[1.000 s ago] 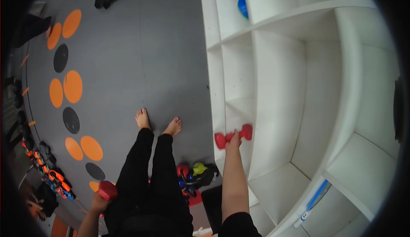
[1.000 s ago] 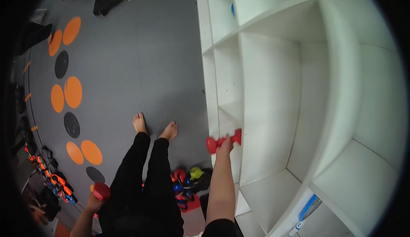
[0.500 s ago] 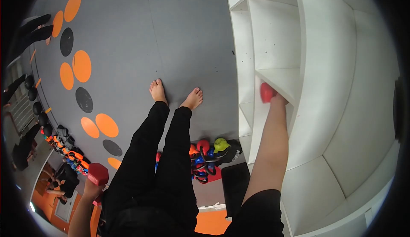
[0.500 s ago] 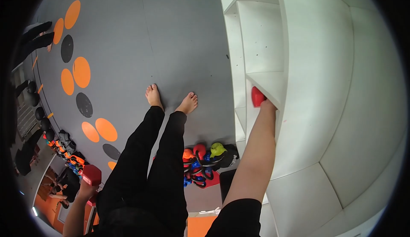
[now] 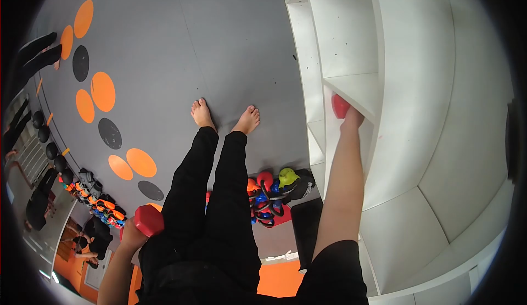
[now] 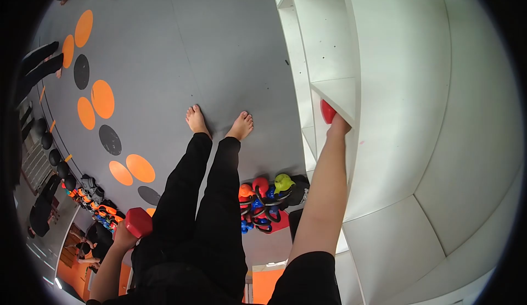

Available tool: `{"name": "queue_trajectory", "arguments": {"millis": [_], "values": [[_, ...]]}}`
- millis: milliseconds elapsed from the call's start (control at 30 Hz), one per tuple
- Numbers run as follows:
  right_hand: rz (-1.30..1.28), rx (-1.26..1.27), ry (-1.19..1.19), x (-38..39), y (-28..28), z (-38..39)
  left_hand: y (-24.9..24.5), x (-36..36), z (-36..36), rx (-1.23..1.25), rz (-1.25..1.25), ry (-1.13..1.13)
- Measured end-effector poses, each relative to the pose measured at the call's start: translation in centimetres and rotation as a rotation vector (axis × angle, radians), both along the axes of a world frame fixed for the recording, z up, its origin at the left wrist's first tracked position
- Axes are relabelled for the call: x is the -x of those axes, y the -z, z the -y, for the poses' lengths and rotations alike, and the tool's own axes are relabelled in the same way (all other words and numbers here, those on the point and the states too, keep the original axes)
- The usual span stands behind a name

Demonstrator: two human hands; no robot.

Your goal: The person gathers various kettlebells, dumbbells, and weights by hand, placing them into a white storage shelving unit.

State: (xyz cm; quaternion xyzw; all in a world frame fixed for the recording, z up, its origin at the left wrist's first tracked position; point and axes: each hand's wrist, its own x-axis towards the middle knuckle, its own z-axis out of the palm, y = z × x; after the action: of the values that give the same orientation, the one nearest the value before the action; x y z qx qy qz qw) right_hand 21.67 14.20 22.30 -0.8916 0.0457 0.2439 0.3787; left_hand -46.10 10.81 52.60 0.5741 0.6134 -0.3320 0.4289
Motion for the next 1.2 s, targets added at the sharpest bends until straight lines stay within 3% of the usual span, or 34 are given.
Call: {"name": "queue_trajectory", "arguments": {"millis": [133,200,300,433,600,700,833,900,933,967,1033,1067,1133,1167,1200], "values": [[-0.117,-0.145,0.126,-0.2,1.5,-0.6,1.0,-0.9,-0.1,-0.065,0.152,-0.07],[-0.112,-0.174,0.126,-0.7,1.6,-2.1,1.5,-0.9,-0.1,-0.049,0.166,0.041],[-0.114,-0.223,0.142,1.2,0.9,-2.6,1.7,-1.4,0.2,-0.105,0.232,0.036],[-0.14,-0.258,0.177,0.6,0.4,-4.3,1.0,-0.1,1.4,-0.021,0.174,0.032],[-0.178,-0.312,0.239,1.0,-1.6,-3.8,1.2,1.4,1.7,-0.113,0.273,0.244],[-0.184,-0.308,0.278,1.8,-2.7,-4.1,1.2,0.8,1.4,-0.019,0.175,0.107],[-0.189,-0.345,0.321,1.6,-4.0,-4.5,3.2,-1.1,0.4,-0.078,0.261,0.092],[0.082,-0.303,0.419,3.2,-2.7,-3.0,4.7,-3.7,-1.2,-0.058,0.234,0.077],[0.202,0.021,0.255,4.8,-1.6,-1.0,5.5,-5.7,-2.0,-0.039,0.199,0.057],[0.253,-0.04,0.143,7.4,-0.1,1.2,6.1,-8.4,-3.2,-0.064,0.238,-0.05],[-0.033,-0.188,-0.031,17.4,-4.4,3.2,7.6,-13.6,-5.3,-0.08,0.332,-0.227],[-0.295,-0.299,-0.239,20.9,-5.3,5.6,8.5,-15.6,-6.0,-0.069,0.386,-0.296],[-1.073,-0.621,-0.201,27.6,-9.7,7.8,9.6,-20.1,-7.3,-0.066,0.475,-0.328],[-1.259,-0.718,-0.198,29.6,-12.4,7.6,10.4,-21.9,-7.5,-0.009,0.52,-0.395],[-1.212,-0.667,-0.34,31.0,-13.9,7.6,9.6,-24.3,-9.0,0.173,0.43,-0.499]]}}
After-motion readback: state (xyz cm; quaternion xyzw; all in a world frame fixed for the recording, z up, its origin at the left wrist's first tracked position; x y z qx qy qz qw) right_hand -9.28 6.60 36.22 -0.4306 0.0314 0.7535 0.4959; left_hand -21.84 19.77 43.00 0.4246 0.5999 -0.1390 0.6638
